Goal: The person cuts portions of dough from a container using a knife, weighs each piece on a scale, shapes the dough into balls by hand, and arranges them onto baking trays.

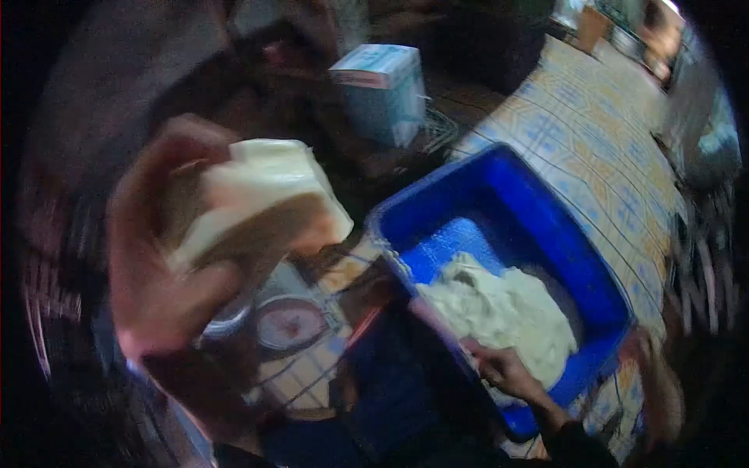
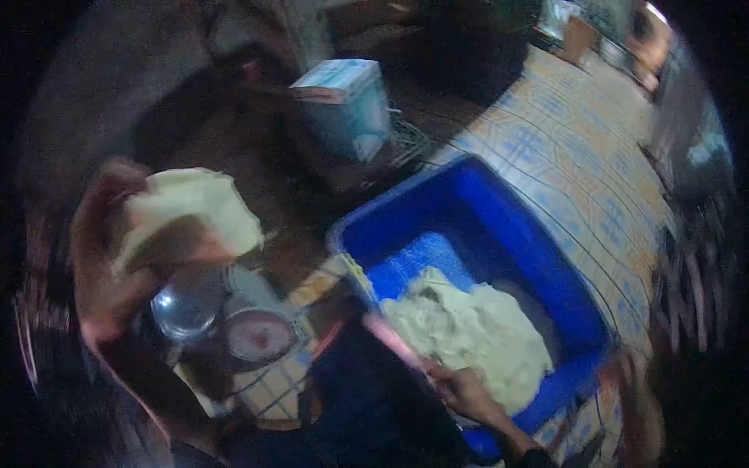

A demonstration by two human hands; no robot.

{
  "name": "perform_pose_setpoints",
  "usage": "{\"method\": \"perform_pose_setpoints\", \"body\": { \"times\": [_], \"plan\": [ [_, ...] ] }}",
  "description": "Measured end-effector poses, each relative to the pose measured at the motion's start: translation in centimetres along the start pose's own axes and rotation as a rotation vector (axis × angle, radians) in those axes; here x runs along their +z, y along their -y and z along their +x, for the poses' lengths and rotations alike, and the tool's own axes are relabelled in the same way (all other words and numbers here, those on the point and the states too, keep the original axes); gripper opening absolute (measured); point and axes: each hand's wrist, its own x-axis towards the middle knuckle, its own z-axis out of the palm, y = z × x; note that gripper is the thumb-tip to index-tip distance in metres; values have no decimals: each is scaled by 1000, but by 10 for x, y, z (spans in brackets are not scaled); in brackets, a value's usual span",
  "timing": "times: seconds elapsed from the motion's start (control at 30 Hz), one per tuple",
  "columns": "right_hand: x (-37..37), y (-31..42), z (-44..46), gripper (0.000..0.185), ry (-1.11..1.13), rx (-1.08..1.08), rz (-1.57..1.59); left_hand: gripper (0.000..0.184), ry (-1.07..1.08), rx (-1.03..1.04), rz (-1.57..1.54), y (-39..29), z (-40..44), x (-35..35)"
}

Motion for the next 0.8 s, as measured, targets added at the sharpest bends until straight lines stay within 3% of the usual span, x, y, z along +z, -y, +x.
{"method": "perform_pose_setpoints", "body": {
  "times": [0.07,0.17,0.23,0.33,0.43,0.53,0.57,0.67,0.7,0.8],
  "plan": [
    [2,-15,22,42,-246,-76,198,58,79,-57,285,-1,-9,-34],
    [-1,-19,53,41,-349,-58,2,46,67,-206,678,29,-21,-72],
    [7,-24,67,41,-357,-109,4,46,-9,-110,1027,65,-47,-103],
    [16,-39,77,41,-296,-75,29,46,-115,-341,922,101,-81,-145],
    [28,-80,86,44,-270,-199,9,46,-251,-259,1030,142,-115,-163],
    [34,-59,86,47,-247,-131,81,52,-327,-301,699,199,-146,-180],
    [33,-60,85,44,-282,-226,-30,59,-255,-369,747,184,-143,-172],
    [27,-65,79,40,-302,-150,-135,58,-378,-361,690,215,-157,-170],
    [23,-66,77,39,-303,-123,-148,48,-364,-349,788,197,-149,-156],
    [11,-72,67,37,-302,-19,-76,32,-620,-103,941,175,-134,-115]
  ]
}}
